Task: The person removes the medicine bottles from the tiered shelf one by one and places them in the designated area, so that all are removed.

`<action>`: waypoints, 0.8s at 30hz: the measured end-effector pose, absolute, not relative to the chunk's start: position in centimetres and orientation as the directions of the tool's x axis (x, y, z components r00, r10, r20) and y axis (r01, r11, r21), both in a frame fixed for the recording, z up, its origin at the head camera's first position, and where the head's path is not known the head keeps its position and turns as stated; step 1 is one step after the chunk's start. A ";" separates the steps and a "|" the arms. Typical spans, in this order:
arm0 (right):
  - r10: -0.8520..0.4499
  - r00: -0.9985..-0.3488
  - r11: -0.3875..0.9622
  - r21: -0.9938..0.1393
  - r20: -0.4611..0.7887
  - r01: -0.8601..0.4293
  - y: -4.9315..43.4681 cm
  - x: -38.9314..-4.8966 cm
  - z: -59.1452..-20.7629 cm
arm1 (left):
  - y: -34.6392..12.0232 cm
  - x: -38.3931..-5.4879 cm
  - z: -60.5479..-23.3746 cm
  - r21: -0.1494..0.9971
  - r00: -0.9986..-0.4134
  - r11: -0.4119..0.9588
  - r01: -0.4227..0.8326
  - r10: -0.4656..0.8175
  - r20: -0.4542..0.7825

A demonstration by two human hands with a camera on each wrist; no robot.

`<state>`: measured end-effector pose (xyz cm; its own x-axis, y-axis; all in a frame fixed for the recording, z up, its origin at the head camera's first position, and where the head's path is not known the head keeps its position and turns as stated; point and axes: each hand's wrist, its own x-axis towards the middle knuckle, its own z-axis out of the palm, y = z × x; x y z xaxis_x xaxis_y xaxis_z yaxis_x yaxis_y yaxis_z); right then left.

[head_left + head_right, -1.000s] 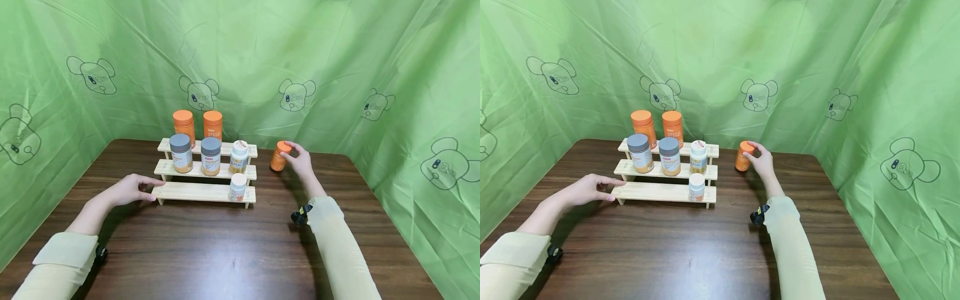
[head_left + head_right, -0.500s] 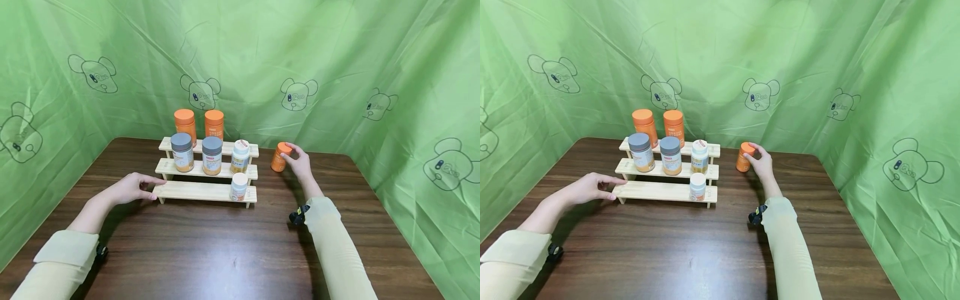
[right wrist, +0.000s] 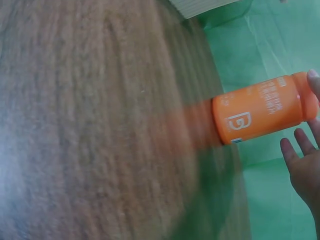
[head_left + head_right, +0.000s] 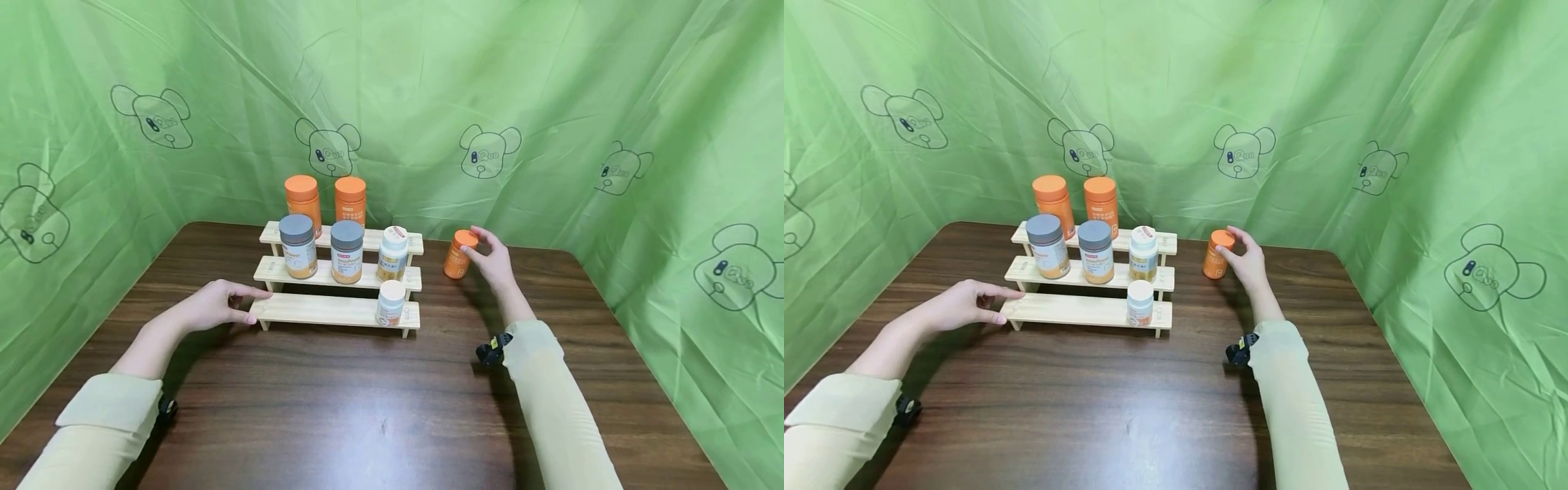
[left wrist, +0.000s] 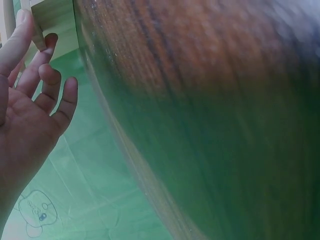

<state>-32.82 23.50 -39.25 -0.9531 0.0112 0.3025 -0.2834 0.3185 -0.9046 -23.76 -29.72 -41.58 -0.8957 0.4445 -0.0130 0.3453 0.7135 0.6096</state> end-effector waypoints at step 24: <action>-0.052 -0.967 0.359 -0.899 0.249 -0.250 22.1 -32.6 -33.5 | -29.7 -23.7 -41.5 0.589 -0.891 0.719 0.369 0.454 0.004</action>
<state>-32.60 22.14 -33.54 -0.9672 -0.0516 0.2488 -0.2504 0.3594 -0.8989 -23.68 -29.71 -41.53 -0.8911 0.4537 0.0039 0.3686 0.7189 0.5893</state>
